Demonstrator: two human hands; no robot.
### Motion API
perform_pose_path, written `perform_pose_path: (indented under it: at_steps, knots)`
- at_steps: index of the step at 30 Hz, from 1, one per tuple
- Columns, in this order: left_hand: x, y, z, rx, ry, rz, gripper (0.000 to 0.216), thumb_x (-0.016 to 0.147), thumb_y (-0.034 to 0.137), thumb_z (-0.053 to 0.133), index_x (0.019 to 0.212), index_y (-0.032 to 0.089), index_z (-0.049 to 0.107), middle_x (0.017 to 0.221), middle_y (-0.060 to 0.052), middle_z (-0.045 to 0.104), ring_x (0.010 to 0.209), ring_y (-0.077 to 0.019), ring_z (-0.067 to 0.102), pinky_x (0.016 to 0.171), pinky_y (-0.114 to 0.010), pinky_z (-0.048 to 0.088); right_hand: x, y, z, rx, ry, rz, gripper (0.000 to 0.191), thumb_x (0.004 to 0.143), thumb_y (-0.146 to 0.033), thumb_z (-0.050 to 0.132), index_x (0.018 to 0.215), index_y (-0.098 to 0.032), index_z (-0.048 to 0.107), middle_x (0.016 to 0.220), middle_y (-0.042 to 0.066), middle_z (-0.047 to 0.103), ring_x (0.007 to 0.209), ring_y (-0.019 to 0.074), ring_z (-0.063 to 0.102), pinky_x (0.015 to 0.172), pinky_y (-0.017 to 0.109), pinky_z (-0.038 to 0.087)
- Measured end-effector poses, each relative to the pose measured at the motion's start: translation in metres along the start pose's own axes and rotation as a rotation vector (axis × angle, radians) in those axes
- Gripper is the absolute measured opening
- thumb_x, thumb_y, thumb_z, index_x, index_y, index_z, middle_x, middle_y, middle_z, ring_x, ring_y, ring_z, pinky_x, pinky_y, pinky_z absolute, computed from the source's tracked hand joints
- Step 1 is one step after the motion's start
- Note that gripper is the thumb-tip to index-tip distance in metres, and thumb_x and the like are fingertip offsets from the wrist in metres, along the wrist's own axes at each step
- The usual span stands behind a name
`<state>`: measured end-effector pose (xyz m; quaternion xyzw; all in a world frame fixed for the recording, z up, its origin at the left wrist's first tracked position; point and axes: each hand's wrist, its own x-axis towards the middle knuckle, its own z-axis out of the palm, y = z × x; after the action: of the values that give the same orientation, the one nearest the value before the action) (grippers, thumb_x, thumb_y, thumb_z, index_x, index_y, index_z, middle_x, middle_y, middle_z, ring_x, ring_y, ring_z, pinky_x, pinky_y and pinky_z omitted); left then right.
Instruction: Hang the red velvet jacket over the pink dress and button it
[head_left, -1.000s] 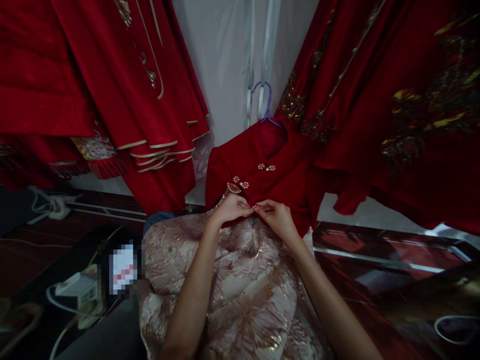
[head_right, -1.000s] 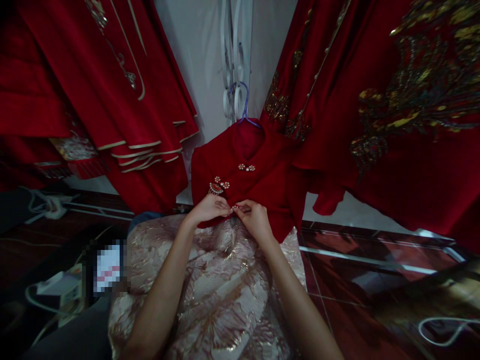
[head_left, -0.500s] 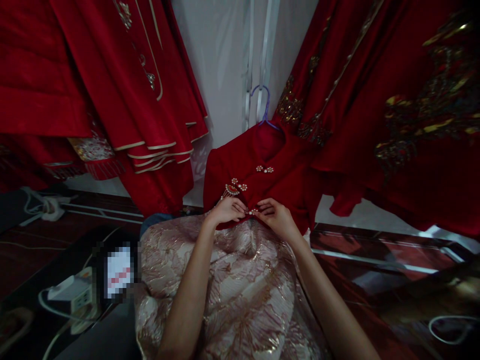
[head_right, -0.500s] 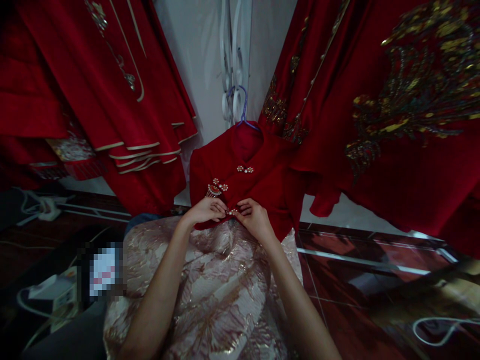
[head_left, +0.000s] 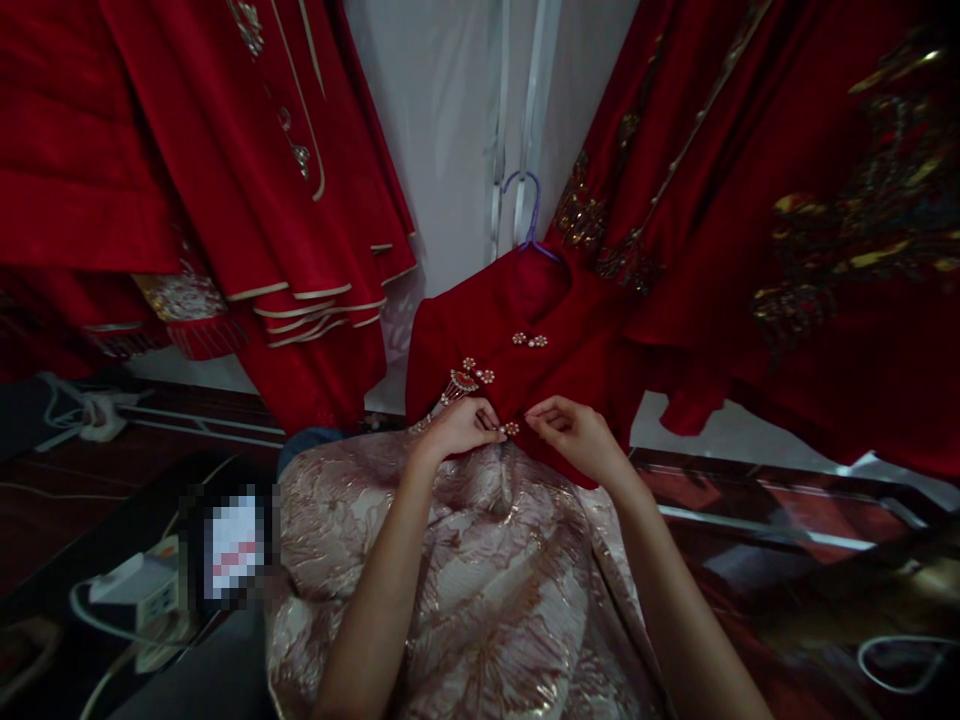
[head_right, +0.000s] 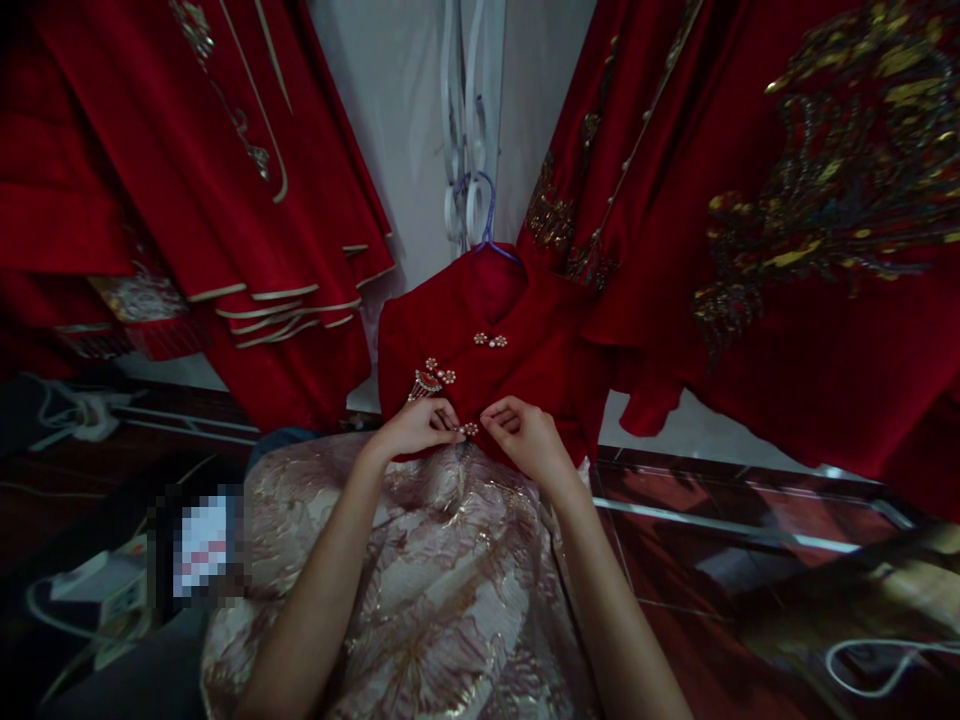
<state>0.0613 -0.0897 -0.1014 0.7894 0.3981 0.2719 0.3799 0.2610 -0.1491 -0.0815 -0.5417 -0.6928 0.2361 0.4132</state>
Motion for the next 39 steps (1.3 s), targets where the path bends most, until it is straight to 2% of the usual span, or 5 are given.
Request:
perform_pose_path:
  at_steps: [12,16,21,24,39]
  knots:
    - [0.003,-0.001,0.000,-0.100,0.072,0.042,0.020,0.062,0.026,0.073,0.067,0.012,0.059,0.065,-0.003,0.064,0.062,-0.0110,0.058,0.060,-0.022,0.045,0.009,0.026,0.041,0.144,-0.040,0.034,0.017,0.076,-0.031,0.062,0.084,-0.017,0.058,0.080,0.005,0.066,0.074,0.0136,0.063,0.070,0.027,0.051]
    - [0.006,-0.002,-0.004,-0.371,0.160,-0.037,0.026,0.062,0.025,0.075,0.079,0.011,0.062,0.072,-0.004,0.066,0.067,-0.0117,0.061,0.068,-0.026,0.049,0.007,0.019,0.024,0.196,-0.100,0.033,0.023,0.076,-0.036,0.062,0.086,-0.016,0.058,0.084,0.005,0.066,0.074,0.0134,0.062,0.071,0.028,0.050]
    - [0.013,-0.004,-0.005,-0.929,0.448,-0.083,0.022,0.075,0.030,0.065,0.087,0.011,0.063,0.089,-0.008,0.068,0.080,-0.0129,0.064,0.086,-0.034,0.050,0.001,0.004,-0.014,0.299,-0.414,0.043,0.028,0.075,-0.041,0.063,0.087,-0.016,0.058,0.083,0.005,0.066,0.077,0.0137,0.061,0.074,0.030,0.048]
    - [0.014,-0.003,-0.003,-1.064,0.442,-0.056,0.022,0.074,0.028,0.067,0.087,0.010,0.065,0.092,-0.009,0.068,0.082,-0.0138,0.065,0.091,-0.037,0.049,-0.002,-0.001,-0.025,0.312,-0.478,0.035,0.027,0.076,-0.040,0.063,0.088,-0.016,0.058,0.085,0.005,0.066,0.079,0.0134,0.061,0.076,0.030,0.047]
    - [0.021,0.001,0.006,-0.737,0.696,-0.102,0.026,0.069,0.038,0.065,0.078,0.013,0.063,0.081,-0.005,0.068,0.071,-0.0123,0.061,0.063,-0.024,0.051,-0.003,-0.006,-0.008,0.320,-0.499,0.013,0.028,0.077,-0.041,0.062,0.090,-0.016,0.058,0.084,0.005,0.065,0.078,0.0134,0.061,0.075,0.029,0.047]
